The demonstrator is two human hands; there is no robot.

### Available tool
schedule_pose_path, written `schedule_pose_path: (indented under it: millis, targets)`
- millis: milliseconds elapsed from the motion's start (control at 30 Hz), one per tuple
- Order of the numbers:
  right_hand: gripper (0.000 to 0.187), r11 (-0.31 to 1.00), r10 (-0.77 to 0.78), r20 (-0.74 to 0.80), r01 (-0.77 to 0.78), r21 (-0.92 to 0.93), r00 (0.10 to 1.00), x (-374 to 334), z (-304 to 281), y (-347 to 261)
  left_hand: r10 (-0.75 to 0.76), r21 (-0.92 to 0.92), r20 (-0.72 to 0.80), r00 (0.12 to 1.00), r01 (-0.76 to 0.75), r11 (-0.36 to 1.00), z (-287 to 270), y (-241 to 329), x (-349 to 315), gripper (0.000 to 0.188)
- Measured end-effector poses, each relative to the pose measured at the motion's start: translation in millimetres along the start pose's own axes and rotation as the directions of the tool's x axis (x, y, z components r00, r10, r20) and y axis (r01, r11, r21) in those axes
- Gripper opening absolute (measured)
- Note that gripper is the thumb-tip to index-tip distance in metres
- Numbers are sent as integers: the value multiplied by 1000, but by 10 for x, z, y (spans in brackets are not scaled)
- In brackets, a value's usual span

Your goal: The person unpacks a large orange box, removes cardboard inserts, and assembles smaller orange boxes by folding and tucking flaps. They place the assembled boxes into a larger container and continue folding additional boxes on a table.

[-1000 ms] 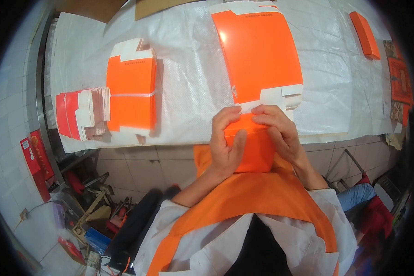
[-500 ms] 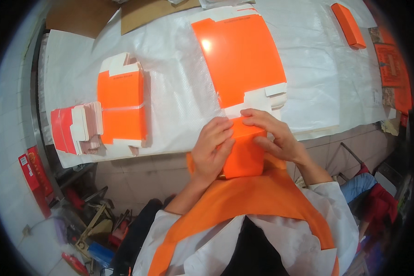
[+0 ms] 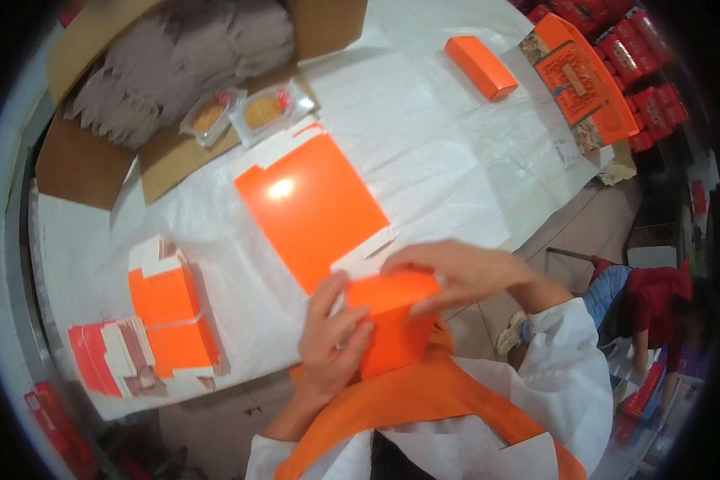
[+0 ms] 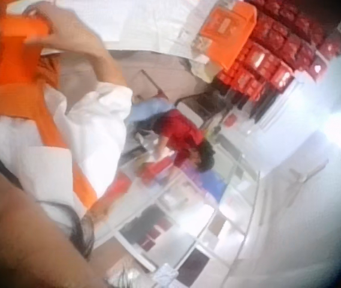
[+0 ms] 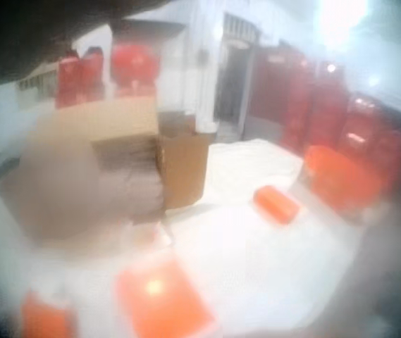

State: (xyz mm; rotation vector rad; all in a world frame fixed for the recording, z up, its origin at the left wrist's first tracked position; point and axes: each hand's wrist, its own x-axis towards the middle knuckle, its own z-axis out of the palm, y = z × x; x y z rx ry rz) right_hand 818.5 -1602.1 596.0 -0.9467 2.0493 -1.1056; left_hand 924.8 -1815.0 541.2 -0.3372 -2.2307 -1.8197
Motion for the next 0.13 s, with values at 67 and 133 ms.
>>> schedule_pose_path:
  millis: [67,133]
  targets:
    - [57,980,140,-161,-114,161,977,-48,-386,50,73,41,-153,986,-68,997,-118,93,170,20]
    - [58,932,194,-295,-81,354,936,-218,-660,218,87,-10,-266,960,-93,996,-208,-11,257,24]
